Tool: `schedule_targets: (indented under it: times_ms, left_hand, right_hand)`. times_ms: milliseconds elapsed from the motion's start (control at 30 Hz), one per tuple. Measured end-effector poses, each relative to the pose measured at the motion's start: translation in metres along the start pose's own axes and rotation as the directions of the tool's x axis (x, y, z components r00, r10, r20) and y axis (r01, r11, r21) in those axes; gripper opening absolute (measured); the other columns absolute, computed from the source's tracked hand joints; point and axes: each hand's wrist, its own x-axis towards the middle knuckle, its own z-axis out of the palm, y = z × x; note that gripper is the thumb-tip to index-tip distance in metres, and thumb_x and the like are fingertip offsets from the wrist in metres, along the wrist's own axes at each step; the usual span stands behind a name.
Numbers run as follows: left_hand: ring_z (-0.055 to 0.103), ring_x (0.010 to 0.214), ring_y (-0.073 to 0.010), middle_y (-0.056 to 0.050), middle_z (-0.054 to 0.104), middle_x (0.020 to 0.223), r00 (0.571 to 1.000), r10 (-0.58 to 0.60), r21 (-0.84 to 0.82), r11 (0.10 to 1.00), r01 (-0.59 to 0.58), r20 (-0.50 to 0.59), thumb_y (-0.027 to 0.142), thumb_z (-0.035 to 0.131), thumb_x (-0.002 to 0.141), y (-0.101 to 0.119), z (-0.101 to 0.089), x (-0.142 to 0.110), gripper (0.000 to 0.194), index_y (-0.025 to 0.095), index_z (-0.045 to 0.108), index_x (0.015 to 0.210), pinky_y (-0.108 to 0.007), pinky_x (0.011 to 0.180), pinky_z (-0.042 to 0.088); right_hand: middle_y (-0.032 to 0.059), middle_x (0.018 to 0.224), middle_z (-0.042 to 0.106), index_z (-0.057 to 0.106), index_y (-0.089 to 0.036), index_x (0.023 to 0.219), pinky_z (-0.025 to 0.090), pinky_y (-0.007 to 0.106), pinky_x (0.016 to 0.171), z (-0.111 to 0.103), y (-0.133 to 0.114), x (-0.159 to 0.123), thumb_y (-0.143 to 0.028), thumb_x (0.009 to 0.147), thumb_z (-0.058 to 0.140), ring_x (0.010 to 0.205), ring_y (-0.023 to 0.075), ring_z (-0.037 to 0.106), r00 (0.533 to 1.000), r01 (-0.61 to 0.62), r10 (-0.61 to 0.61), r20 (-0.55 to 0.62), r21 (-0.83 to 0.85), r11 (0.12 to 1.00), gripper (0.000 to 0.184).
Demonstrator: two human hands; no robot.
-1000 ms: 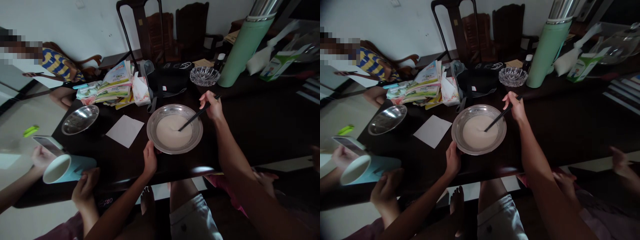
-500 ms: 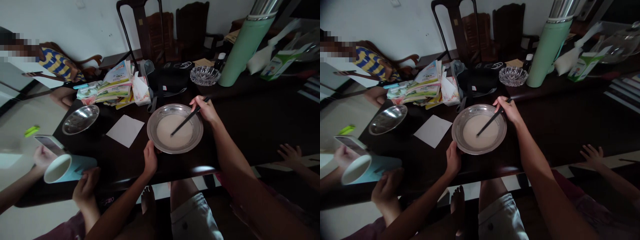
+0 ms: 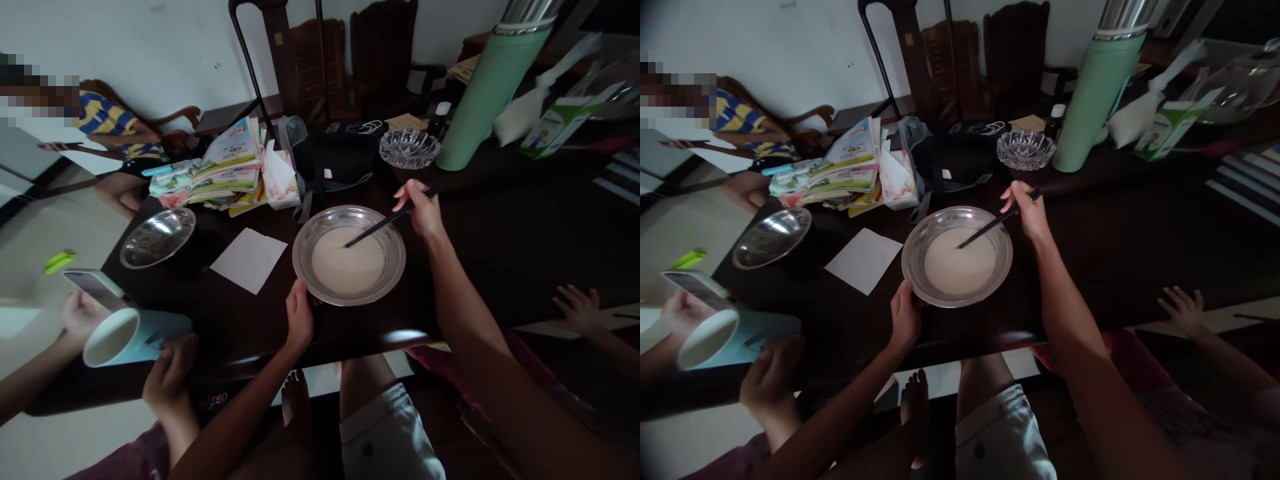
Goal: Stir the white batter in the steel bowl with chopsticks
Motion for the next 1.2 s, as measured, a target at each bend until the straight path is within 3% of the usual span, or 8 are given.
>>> schedule_targets:
  times_ms: [67,200,367,567,733,900,1067,1200]
  left_hand:
    - [0.039,0.051,-0.0093,0.004,0.043,0.055,1.0,0.0,0.0,1.0,0.0,0.005,0.063,0.052,0.09,-0.0016,-0.0006,-0.0001,0.052,0.02,0.047,0.062,-0.023,0.05,0.037]
    - [0.039,0.052,-0.0094,0.004,0.044,0.056,1.0,-0.01,-0.013,1.0,0.01,-0.001,0.062,0.052,0.09,-0.0057,-0.002,0.0003,0.05,0.02,0.049,0.063,-0.023,0.051,0.037]
    - [0.039,0.051,-0.0092,0.004,0.043,0.055,1.0,-0.01,-0.028,1.0,0.01,0.002,0.063,0.053,0.09,-0.0073,-0.0021,0.0012,0.051,0.02,0.048,0.062,-0.023,0.051,0.038]
    - [0.038,0.05,-0.0086,0.005,0.042,0.054,1.0,-0.013,-0.019,1.0,0.012,-0.005,0.066,0.055,0.087,-0.0006,-0.0004,-0.0002,0.054,0.019,0.047,0.062,-0.022,0.049,0.037]
    - [0.038,0.05,-0.0088,0.005,0.042,0.054,1.0,-0.004,-0.011,1.0,0.004,-0.001,0.065,0.054,0.088,0.0001,0.0001,-0.0001,0.053,0.02,0.047,0.061,-0.022,0.05,0.037]
    - [0.038,0.051,-0.0089,0.004,0.043,0.055,1.0,-0.003,-0.015,1.0,0.003,0.001,0.064,0.054,0.089,-0.0045,-0.0018,0.0011,0.052,0.019,0.048,0.062,-0.023,0.05,0.037]
    - [0.04,0.052,-0.0089,0.004,0.043,0.056,1.0,-0.006,-0.023,1.0,0.006,0.001,0.063,0.054,0.09,-0.0058,-0.0021,0.0007,0.051,0.019,0.048,0.062,-0.023,0.051,0.038]
    - [0.038,0.05,-0.0091,0.005,0.042,0.054,1.0,-0.005,-0.023,1.0,0.005,0.001,0.064,0.054,0.089,-0.0043,-0.0013,0.0001,0.052,0.02,0.047,0.062,-0.023,0.05,0.038]
  right_hand:
    - [-0.0025,0.044,0.054,0.066,-0.023,0.063,0.033,0.028,0.048,0.0001,-0.0003,0.0,-0.071,0.083,0.057,0.043,0.0101,0.045,1.0,-0.003,0.002,0.01,0.028,1.0,0.052]
    - [-0.0003,0.052,0.063,0.069,-0.023,0.069,0.037,0.028,0.05,0.0038,-0.0006,-0.0023,-0.068,0.082,0.061,0.05,0.0119,0.053,0.98,-0.051,0.052,0.19,-0.014,0.999,0.047]
    - [-0.0017,0.047,0.056,0.064,-0.023,0.065,0.034,0.028,0.047,0.001,0.0001,0.0001,-0.073,0.081,0.056,0.044,0.01,0.046,1.0,0.0,0.0,-0.008,-0.021,1.0,0.054]
    - [-0.0001,0.054,0.064,0.07,-0.023,0.071,0.036,0.027,0.049,0.005,-0.0006,-0.0032,-0.07,0.081,0.06,0.05,0.0117,0.053,0.982,-0.038,0.043,0.183,-0.031,0.999,0.049]
    - [-0.0015,0.047,0.056,0.064,-0.023,0.065,0.033,0.027,0.047,0.0018,-0.001,-0.0013,-0.073,0.081,0.056,0.045,0.0106,0.047,1.0,-0.003,0.002,-0.006,-0.022,1.0,0.054]
    - [-0.0001,0.052,0.062,0.068,-0.023,0.07,0.036,0.027,0.048,0.003,-0.0007,-0.002,-0.071,0.081,0.059,0.049,0.0116,0.051,0.988,-0.049,0.054,0.147,-0.039,0.998,0.051]
    - [-0.0014,0.046,0.055,0.064,-0.022,0.064,0.034,0.027,0.048,-0.0023,-0.0011,0.0011,-0.073,0.082,0.055,0.045,0.0103,0.046,1.0,0.013,-0.013,-0.027,-0.025,1.0,0.054]
    - [-0.0007,0.047,0.058,0.066,-0.022,0.066,0.036,0.028,0.05,0.0021,-0.0012,-0.0019,-0.071,0.084,0.056,0.047,0.011,0.049,0.988,-0.035,0.036,0.151,-0.011,0.999,0.052]
